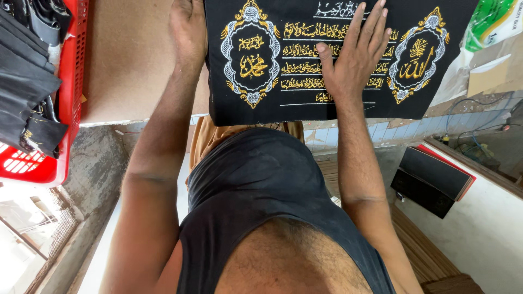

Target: The person applies glue to rectangular cardboard pieces using a small wooden block, then places black embroidered fabric pieces onto the glued surfaces and presses them down. The person repeats this process for multiple units.

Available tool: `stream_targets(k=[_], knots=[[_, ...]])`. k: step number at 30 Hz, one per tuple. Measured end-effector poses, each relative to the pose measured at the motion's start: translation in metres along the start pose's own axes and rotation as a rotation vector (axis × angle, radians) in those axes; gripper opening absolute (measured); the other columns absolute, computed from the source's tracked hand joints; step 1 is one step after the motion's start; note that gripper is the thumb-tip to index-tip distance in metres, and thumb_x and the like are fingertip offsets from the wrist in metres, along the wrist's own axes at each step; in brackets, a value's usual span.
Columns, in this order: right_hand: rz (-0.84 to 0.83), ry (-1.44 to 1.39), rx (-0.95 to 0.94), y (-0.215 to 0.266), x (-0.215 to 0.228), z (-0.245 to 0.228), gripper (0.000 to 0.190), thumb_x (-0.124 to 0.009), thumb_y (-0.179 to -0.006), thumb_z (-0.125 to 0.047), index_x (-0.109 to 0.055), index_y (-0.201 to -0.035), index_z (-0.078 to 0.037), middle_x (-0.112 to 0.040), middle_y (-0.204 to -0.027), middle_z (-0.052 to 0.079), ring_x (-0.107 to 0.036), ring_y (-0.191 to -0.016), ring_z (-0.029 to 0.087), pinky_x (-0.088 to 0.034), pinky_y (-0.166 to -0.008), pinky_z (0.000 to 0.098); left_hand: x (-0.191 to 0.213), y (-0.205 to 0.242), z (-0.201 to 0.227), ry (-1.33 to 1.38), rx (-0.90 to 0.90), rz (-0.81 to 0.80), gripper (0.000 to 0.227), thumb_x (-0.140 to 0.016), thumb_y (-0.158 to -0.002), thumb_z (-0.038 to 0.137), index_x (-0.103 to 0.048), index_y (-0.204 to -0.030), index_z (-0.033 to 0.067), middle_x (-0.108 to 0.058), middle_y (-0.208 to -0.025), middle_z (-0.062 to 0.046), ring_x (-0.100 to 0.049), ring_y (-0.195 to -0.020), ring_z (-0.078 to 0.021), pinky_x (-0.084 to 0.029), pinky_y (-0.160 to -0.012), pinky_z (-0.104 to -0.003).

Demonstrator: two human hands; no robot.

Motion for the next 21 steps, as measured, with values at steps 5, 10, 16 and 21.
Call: stream_targets(k=[5,10,16,21], knots=[[-0.269,0.127,-0.059,-0.006,0.039,-0.068,0.123,-0.018,-0.095,-0.089,-0.007,-0.168,0.01,0.001,-0.172,0.033,0.002,-0.162,0.044,0.001,-0.133,0.0578,-0.004,-0.005,-0.027,-0.248,0.181,-0.005,0.049,-0.056,-0.112,0.036,-0.062,-0.089,-0.0076,-0.066,-0.078,-0.024,-0.062,-0.069,-0.0282,-0.051,-0.068,-0.043],[-0.511,-0.031,0.466,0.006,0.063,-0.21,0.139,-0.022,-0.083,-0.101,-0.005,-0.162,0.013,0.0,-0.169,0.031,0.002,-0.159,0.042,0.0,-0.131,0.0515,-0.001,-0.011,-0.021,-0.139,-0.235,0.033,0.034,-0.053,-0.112,0.025,-0.068,-0.106,-0.0046,-0.074,-0.094,-0.021,-0.071,-0.079,-0.0245,-0.056,-0.072,-0.041],[-0.262,-0.128,0.631,-0.005,0.039,-0.204,0.13,-0.027,-0.081,-0.097,-0.016,-0.162,0.003,-0.016,-0.171,0.024,-0.011,-0.16,0.034,-0.008,-0.132,0.0476,-0.004,-0.006,-0.028,0.054,-0.096,-0.059,0.036,-0.052,-0.114,0.027,-0.068,-0.101,-0.0021,-0.078,-0.087,-0.012,-0.072,-0.076,-0.0174,-0.06,-0.067,-0.036],[-0.079,-0.032,0.029,-0.04,0.009,0.003,0.104,-0.023,-0.098,-0.083,-0.018,-0.169,-0.007,-0.014,-0.176,0.019,-0.01,-0.165,0.032,-0.003,-0.136,0.0496,-0.003,-0.008,-0.018,-0.077,-0.075,-0.017,0.044,-0.054,-0.113,0.032,-0.067,-0.088,-0.0011,-0.075,-0.077,-0.01,-0.069,-0.065,-0.0154,-0.055,-0.063,-0.036]])
Point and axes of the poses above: each hand's wrist, its own y-axis away from the middle knuckle, its own x-axis out of the back of the hand, z = x × y, the point moved 6 cm from there along -y, towards the middle knuckle
